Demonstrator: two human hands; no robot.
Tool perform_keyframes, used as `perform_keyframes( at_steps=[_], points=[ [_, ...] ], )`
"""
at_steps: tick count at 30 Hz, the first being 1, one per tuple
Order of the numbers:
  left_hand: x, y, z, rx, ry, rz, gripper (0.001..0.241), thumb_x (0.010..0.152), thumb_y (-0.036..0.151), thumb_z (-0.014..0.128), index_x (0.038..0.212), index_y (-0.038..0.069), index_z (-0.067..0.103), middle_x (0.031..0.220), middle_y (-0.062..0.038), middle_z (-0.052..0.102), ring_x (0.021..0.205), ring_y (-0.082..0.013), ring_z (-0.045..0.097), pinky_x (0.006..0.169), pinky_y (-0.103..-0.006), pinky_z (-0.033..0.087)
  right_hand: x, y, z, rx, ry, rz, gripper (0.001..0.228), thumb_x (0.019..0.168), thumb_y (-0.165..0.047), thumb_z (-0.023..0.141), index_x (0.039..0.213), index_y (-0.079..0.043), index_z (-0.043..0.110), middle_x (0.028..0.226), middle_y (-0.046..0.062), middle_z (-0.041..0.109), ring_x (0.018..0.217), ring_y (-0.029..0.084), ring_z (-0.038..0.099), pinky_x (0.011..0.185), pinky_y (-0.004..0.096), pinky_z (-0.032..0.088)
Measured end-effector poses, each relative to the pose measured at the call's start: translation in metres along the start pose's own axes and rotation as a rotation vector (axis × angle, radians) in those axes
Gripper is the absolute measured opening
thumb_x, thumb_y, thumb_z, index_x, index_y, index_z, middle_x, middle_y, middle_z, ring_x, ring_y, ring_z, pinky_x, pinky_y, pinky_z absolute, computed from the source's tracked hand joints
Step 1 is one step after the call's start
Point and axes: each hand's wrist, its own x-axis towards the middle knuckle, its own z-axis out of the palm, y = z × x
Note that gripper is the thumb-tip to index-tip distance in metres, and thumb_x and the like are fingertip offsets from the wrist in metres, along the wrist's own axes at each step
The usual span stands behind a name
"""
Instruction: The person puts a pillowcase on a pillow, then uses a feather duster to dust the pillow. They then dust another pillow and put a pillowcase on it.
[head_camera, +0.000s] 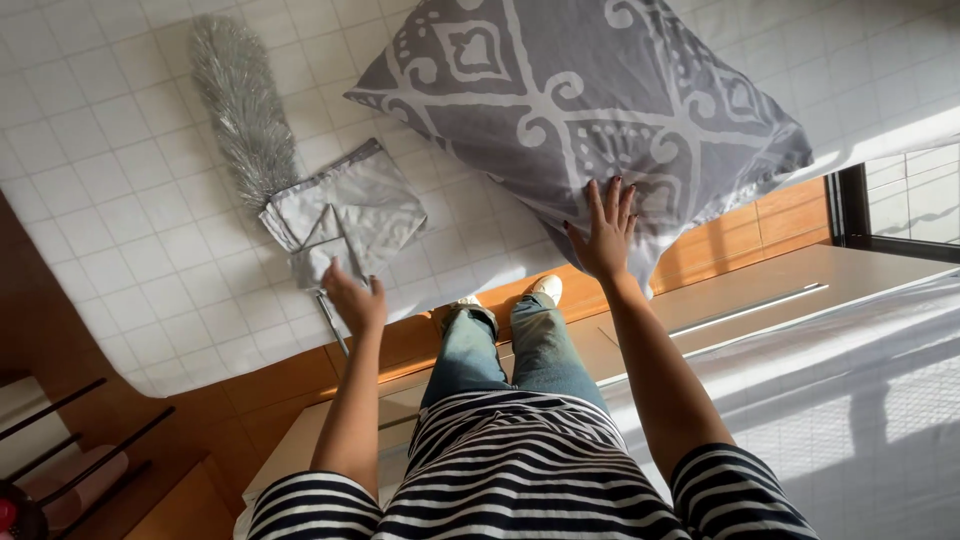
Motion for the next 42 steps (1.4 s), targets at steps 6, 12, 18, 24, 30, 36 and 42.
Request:
perform_keyframes(
  at_steps=[6, 12, 18, 24, 30, 36, 42],
  points=[
    [-0.046, -0.181, 0.002, 0.075, -0.176, -0.757, 0.096, 0.077, 0.04, 0.088, 0.148, 0.001, 0.036, 0.139, -0.03, 0.046, 0.125, -0.0469, 0.05, 0.103, -0.0539, 0.046, -0.008, -0.048, 0.028, -0.011, 0.229, 0.068, 0.091, 0.094, -0.027, 0.074, 0.166, -0.008, 0.022, 0.172, 0.025, 0.007, 0.157, 0.052, 0.003, 0.123, 0.069, 0.015],
    [-0.101, -0.183, 0.035, 0.004, -0.288, -0.657, 0.096, 0.069, 0.044, 0.091, 0.138, -0.002, 0.042, 0.134, -0.025, 0.054, 0.122, -0.0398, 0.056, 0.1, -0.0482, 0.048, -0.067, -0.115, 0.087, -0.038, 0.039, -0.117, 0.081, 0.094, -0.03, 0.069, 0.162, -0.011, 0.029, 0.171, 0.024, 0.006, 0.157, 0.049, 0.006, 0.123, 0.068, 0.013],
    [-0.097, -0.171, 0.059, -0.058, -0.304, -0.747, 0.074, 0.073, 0.046, 0.088, 0.118, -0.001, 0.052, 0.11, -0.019, 0.064, 0.104, -0.0379, 0.065, 0.091, -0.0483, 0.052, -0.119, -0.144, 0.102, -0.018, -0.351, -0.156, 0.075, 0.09, -0.033, 0.07, 0.155, -0.014, 0.036, 0.166, 0.023, 0.012, 0.152, 0.048, 0.012, 0.117, 0.067, 0.017],
    [-0.079, -0.131, -0.006, -0.757, -0.25, -0.853, 0.046, 0.103, 0.047, 0.056, 0.077, 0.008, 0.058, 0.057, 0.002, 0.046, 0.048, -0.0138, 0.042, 0.046, -0.0331, 0.033, -0.098, -0.13, 0.09, 0.098, -0.301, -0.164, 0.058, 0.093, -0.033, 0.068, 0.144, -0.012, 0.051, 0.157, 0.021, 0.037, 0.145, 0.044, 0.032, 0.114, 0.058, 0.034],
    [-0.042, -0.064, -0.118, -0.799, 0.06, -0.678, 0.043, 0.104, 0.041, 0.057, 0.077, 0.008, 0.054, 0.059, 0.004, 0.046, 0.048, -0.005, 0.038, 0.044, -0.0263, 0.029, -0.075, -0.144, 0.049, 0.325, -0.215, -0.023, 0.039, 0.095, -0.03, 0.065, 0.129, -0.011, 0.064, 0.142, 0.015, 0.057, 0.133, 0.039, 0.049, 0.1, 0.044, 0.05],
    [0.013, -0.002, -0.139, -0.961, 0.221, -0.296, 0.033, 0.114, 0.03, 0.052, 0.089, 0.008, 0.049, 0.072, 0.004, 0.046, 0.055, -0.0024, 0.037, 0.049, -0.0218, 0.029, -0.075, -0.173, 0.026, 0.496, -0.22, -0.083, 0.026, 0.098, -0.022, 0.067, 0.12, -0.008, 0.072, 0.122, 0.014, 0.071, 0.115, 0.033, 0.065, 0.097, 0.041, 0.052],
    [-0.006, 0.125, -0.079, -1.219, -0.111, -0.254, 0.026, 0.112, 0.029, 0.049, 0.097, 0.009, 0.052, 0.071, 0.005, 0.048, 0.052, -0.0017, 0.037, 0.045, -0.0212, 0.028, -0.05, -0.242, -0.036, 0.986, -0.233, -0.125, 0.037, 0.106, -0.024, 0.059, 0.139, -0.005, 0.058, 0.13, 0.013, 0.07, 0.121, 0.023, 0.066, 0.102, 0.039, 0.051]
  ],
)
